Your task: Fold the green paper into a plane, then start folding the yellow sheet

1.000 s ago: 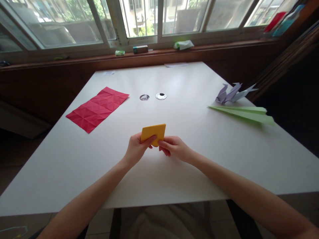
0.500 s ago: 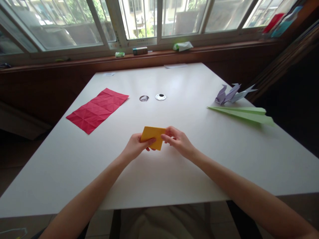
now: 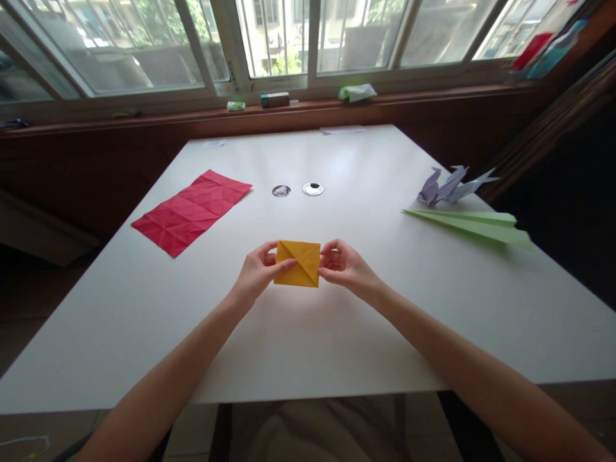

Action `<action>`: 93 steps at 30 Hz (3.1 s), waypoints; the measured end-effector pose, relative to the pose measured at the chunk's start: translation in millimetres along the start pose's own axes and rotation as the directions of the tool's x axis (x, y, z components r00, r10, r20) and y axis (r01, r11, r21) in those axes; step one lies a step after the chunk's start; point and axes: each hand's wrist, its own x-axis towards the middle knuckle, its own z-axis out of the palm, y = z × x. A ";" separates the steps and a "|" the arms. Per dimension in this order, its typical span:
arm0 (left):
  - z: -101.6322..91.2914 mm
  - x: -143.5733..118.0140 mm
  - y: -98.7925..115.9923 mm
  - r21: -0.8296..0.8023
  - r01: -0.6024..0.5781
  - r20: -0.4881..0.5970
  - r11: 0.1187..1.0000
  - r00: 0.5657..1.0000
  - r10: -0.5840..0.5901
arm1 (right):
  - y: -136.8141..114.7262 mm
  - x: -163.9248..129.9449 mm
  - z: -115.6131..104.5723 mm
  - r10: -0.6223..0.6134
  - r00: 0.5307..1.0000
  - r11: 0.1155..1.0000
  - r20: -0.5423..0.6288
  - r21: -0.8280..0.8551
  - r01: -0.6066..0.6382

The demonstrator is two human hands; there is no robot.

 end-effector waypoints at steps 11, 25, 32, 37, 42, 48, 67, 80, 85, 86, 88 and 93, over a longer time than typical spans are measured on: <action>1.8 0.3 -4.7 0.049 -0.031 0.084 0.998 0.996 0.027 | -0.5 3.9 -4.7 0.003 1.000 1.000 0.023 -0.014 -0.003; 2.6 -3.1 0.0 -0.032 -0.067 0.138 0.997 0.988 0.070 | -9.9 0.5 -1.2 -0.056 0.980 0.997 -0.192 0.050 0.067; -0.8 -2.8 1.7 -0.024 -0.023 0.142 0.999 0.990 0.026 | -9.5 1.7 -6.8 0.050 0.988 0.991 -0.148 0.129 -0.031; -3.5 -1.7 3.7 -0.060 -0.022 0.143 0.998 0.989 0.030 | -15.4 0.8 -9.9 0.012 0.996 0.996 -0.083 0.095 -0.004; -4.0 -2.3 7.3 -0.060 -0.019 0.137 0.998 0.990 0.027 | -18.9 0.4 -11.8 0.009 0.998 0.999 -0.070 0.047 -0.006; -1.1 -1.0 4.6 -0.035 -0.050 0.019 0.998 0.999 0.051 | -14.1 1.2 -5.9 0.018 0.995 1.000 -0.098 0.023 -0.015; 1.2 1.1 -3.7 -0.071 -0.136 -0.102 0.988 0.986 0.128 | -2.2 -3.6 2.7 -0.233 0.942 0.972 -0.243 -0.046 0.229; -0.1 -2.0 -9.3 0.035 -0.343 -0.070 0.939 0.936 0.344 | -1.0 -5.4 0.0 -0.389 0.905 0.910 -0.171 -0.223 0.349; 0.4 0.1 -8.5 0.022 -0.344 -0.088 0.939 0.935 0.345 | -2.2 -5.3 0.4 -0.389 0.908 0.908 -0.155 -0.229 0.350; 0.7 0.6 -8.3 0.019 -0.340 -0.097 0.940 0.935 0.340 | -2.0 -5.3 0.6 -0.383 0.911 0.911 -0.154 -0.228 0.344; 1.2 1.2 -8.0 0.009 -0.320 -0.107 0.947 0.942 0.319 | -1.2 -5.0 0.8 -0.366 0.917 0.918 -0.158 -0.220 0.329; 1.3 0.6 -5.9 0.014 -0.266 -0.095 0.964 0.959 0.266 | 1.2 -2.6 0.4 -0.336 0.922 0.937 -0.194 -0.166 0.307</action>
